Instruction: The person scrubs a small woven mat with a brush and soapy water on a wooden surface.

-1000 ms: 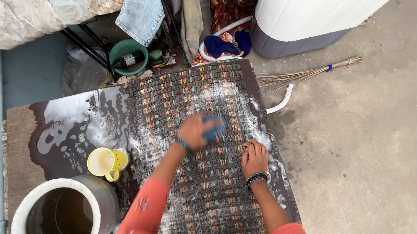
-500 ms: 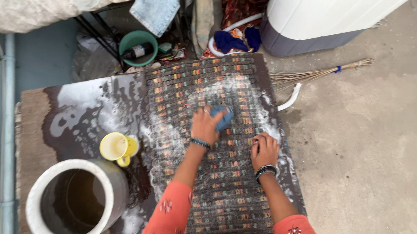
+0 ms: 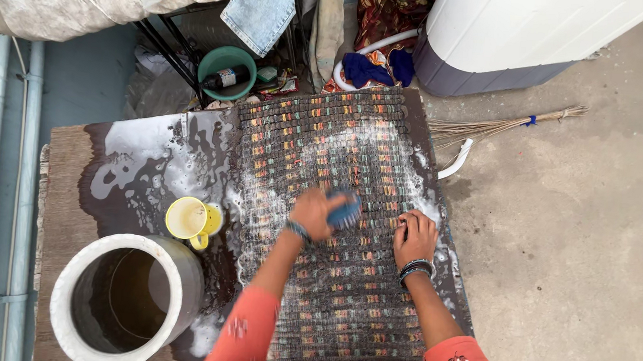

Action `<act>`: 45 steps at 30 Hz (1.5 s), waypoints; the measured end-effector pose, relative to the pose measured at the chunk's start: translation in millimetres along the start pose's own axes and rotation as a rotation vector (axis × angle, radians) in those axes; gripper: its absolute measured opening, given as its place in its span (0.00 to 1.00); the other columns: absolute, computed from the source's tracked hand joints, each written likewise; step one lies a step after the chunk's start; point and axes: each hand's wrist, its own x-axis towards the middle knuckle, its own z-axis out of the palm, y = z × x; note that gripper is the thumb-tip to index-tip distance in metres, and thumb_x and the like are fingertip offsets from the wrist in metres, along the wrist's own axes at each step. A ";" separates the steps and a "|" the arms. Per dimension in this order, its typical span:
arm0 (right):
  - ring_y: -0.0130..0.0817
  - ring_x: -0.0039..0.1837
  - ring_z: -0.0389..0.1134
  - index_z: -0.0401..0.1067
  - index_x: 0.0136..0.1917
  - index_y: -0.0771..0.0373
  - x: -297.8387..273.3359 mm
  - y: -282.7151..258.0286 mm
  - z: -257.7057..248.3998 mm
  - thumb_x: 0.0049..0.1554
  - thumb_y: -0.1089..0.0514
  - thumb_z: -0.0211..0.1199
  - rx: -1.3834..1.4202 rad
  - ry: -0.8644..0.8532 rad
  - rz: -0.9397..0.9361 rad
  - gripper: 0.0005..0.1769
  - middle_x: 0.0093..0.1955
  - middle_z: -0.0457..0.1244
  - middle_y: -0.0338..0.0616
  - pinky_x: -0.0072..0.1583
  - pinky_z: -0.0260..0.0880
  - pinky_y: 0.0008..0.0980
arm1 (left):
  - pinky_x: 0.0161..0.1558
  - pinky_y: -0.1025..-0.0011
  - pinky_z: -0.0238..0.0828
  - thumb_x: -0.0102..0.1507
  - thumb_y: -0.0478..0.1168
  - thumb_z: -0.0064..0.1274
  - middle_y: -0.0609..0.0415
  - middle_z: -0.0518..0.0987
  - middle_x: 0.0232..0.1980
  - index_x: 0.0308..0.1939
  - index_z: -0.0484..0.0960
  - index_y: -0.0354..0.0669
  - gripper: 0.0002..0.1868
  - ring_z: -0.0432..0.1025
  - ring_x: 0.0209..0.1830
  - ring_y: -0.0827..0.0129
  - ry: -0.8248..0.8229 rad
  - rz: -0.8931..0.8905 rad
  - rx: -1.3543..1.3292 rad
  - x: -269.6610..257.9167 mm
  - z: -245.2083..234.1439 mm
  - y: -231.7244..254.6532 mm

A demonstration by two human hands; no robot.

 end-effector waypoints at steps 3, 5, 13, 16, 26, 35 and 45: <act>0.45 0.63 0.61 0.70 0.50 0.57 0.4 -0.8 -0.1 0.56 0.62 0.57 -0.018 -0.010 0.020 0.08 0.58 0.62 0.41 0.64 0.59 0.48 | 0.61 0.49 0.67 0.47 0.48 0.71 0.39 0.71 0.66 0.62 0.70 0.78 0.41 0.69 0.60 0.45 0.176 -0.096 0.055 50.7 -32.0 -52.0; 0.44 0.64 0.61 0.70 0.50 0.57 1.6 0.8 -0.6 0.56 0.62 0.57 -0.027 -0.021 0.021 0.07 0.58 0.62 0.41 0.64 0.59 0.49 | 0.60 0.53 0.71 0.56 0.40 0.63 0.41 0.78 0.57 0.73 0.67 0.80 0.43 0.72 0.60 0.48 0.119 -0.276 0.095 80.0 -44.5 -69.8; 0.45 0.64 0.60 0.70 0.50 0.57 -0.7 3.0 1.9 0.57 0.62 0.56 -0.028 -0.025 0.024 0.07 0.59 0.62 0.42 0.66 0.58 0.50 | 0.58 0.49 0.62 0.45 0.46 0.73 0.37 0.70 0.64 0.64 0.70 0.69 0.44 0.65 0.62 0.43 0.388 -0.264 0.069 46.7 -27.4 -25.4; 0.47 0.64 0.60 0.70 0.50 0.57 -1.3 0.2 0.7 0.57 0.62 0.57 -0.013 -0.011 0.019 0.07 0.59 0.62 0.43 0.66 0.58 0.50 | 0.57 0.52 0.63 0.45 0.41 0.72 0.40 0.70 0.65 0.64 0.71 0.70 0.44 0.64 0.62 0.46 0.404 -0.237 0.049 7.2 -10.9 -4.2; 0.49 0.65 0.60 0.71 0.51 0.58 -6.9 8.0 4.2 0.57 0.63 0.57 0.019 0.056 -0.076 0.08 0.61 0.62 0.45 0.67 0.59 0.50 | 0.54 0.53 0.64 0.46 0.34 0.70 0.43 0.70 0.64 0.67 0.70 0.74 0.48 0.66 0.58 0.50 0.275 -0.178 -0.017 -103.0 30.6 33.4; 0.48 0.65 0.59 0.71 0.53 0.59 -12.7 17.7 13.0 0.59 0.64 0.56 0.006 0.044 -0.080 0.09 0.61 0.62 0.44 0.67 0.59 0.49 | 0.58 0.54 0.63 0.43 0.33 0.71 0.43 0.69 0.67 0.67 0.69 0.75 0.51 0.65 0.63 0.50 0.208 -0.171 -0.050 -149.1 41.9 47.3; 0.48 0.64 0.59 0.71 0.52 0.59 -8.9 11.1 7.8 0.57 0.64 0.56 0.014 0.039 -0.061 0.09 0.60 0.62 0.44 0.66 0.59 0.49 | 0.62 0.51 0.63 0.46 0.34 0.67 0.37 0.70 0.64 0.64 0.70 0.74 0.45 0.66 0.64 0.46 0.170 -0.161 -0.031 -109.3 31.2 17.9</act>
